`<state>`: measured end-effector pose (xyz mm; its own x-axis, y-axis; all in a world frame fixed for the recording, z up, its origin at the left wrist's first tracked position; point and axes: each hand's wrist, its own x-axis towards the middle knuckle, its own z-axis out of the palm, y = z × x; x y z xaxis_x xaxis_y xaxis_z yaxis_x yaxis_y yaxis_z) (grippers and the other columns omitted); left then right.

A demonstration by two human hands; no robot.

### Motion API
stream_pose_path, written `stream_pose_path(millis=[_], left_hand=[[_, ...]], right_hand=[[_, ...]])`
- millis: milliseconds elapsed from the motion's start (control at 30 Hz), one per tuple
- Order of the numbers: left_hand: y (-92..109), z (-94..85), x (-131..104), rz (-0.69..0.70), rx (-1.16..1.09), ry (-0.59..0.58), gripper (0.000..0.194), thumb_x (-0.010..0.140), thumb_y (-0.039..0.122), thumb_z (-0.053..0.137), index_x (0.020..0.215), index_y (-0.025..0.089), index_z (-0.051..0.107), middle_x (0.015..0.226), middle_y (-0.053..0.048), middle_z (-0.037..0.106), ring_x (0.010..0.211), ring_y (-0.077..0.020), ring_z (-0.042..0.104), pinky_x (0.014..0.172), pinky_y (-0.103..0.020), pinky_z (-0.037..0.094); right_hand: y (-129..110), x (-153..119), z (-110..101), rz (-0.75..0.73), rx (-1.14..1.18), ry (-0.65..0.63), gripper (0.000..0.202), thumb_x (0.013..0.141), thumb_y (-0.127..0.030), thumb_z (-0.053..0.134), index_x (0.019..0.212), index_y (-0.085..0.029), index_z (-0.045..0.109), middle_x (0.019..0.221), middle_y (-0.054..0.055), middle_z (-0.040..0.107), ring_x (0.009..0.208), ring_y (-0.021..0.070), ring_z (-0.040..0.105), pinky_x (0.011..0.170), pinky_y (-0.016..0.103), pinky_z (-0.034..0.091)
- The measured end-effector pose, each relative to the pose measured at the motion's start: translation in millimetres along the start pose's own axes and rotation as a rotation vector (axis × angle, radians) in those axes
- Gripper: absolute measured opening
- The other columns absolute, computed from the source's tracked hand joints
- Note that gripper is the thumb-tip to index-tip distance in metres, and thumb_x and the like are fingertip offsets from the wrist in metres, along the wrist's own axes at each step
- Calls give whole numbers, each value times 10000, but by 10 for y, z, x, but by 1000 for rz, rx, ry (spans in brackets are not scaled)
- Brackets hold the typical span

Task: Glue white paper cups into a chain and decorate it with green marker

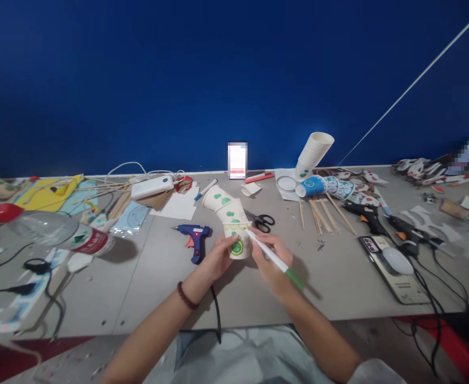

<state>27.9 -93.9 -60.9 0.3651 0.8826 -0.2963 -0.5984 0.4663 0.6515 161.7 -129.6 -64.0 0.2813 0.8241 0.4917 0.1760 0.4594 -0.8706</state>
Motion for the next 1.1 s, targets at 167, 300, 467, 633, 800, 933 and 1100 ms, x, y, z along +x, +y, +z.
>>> stream_pose_path(millis=[167, 300, 467, 633, 800, 933, 1100], left_hand=[[4, -3, -3, -4, 19, 0, 448, 672, 292, 805, 1068, 114, 693, 1004, -105, 742, 882, -227, 683, 829, -321, 488], [16, 1, -12, 1, 29, -3, 451, 667, 304, 809, 1063, 119, 696, 1023, -103, 742, 917, -235, 681, 840, -322, 488], [12, -9, -10, 8, 35, -11, 423, 688, 295, 798, 1060, 125, 692, 1051, -105, 739, 968, -248, 680, 862, -327, 488], [-6, -26, -1, 12, 35, -8, 396, 686, 288, 802, 1027, 116, 698, 1038, -106, 742, 909, -229, 688, 833, -315, 499], [-2, -31, -3, 10, 52, 4, 435, 683, 292, 804, 1066, 116, 698, 1055, -114, 738, 903, -231, 686, 818, -318, 496], [0, -36, 2, 6, 58, 7, 432, 690, 296, 798, 1071, 122, 691, 1047, -104, 739, 916, -232, 685, 839, -328, 492], [1, -32, 3, -2, 62, 6, 423, 685, 295, 799, 1059, 128, 694, 1074, -109, 733, 960, -246, 680, 858, -334, 490]], right_hand=[[-8, 5, 3, 20, 11, 2, 82, 848, -171, 636, 896, -227, 601, 977, 76, 754, 1021, 263, 731, 809, 379, 621], [-7, 10, 5, 22, 20, 19, 76, 843, -177, 642, 887, -227, 606, 979, 78, 756, 1011, 266, 735, 815, 388, 622], [-21, 21, 1, 55, -4, 28, 48, 853, -220, 632, 895, -231, 612, 976, 84, 761, 1005, 263, 735, 841, 408, 624], [-16, 16, -6, 63, -31, 33, 50, 859, -228, 631, 909, -232, 626, 1007, 80, 764, 997, 245, 734, 855, 404, 619], [-3, 6, -16, 101, -30, 38, 86, 852, -228, 654, 938, -231, 656, 1029, 72, 766, 912, 222, 748, 828, 377, 620], [0, 2, -20, 130, -33, 36, 119, 855, -251, 656, 971, -229, 667, 1025, 74, 769, 895, 224, 751, 806, 369, 624], [-13, 3, -6, 131, 69, 25, 86, 860, -239, 651, 945, -225, 647, 1055, 80, 766, 981, 230, 739, 850, 378, 620]])
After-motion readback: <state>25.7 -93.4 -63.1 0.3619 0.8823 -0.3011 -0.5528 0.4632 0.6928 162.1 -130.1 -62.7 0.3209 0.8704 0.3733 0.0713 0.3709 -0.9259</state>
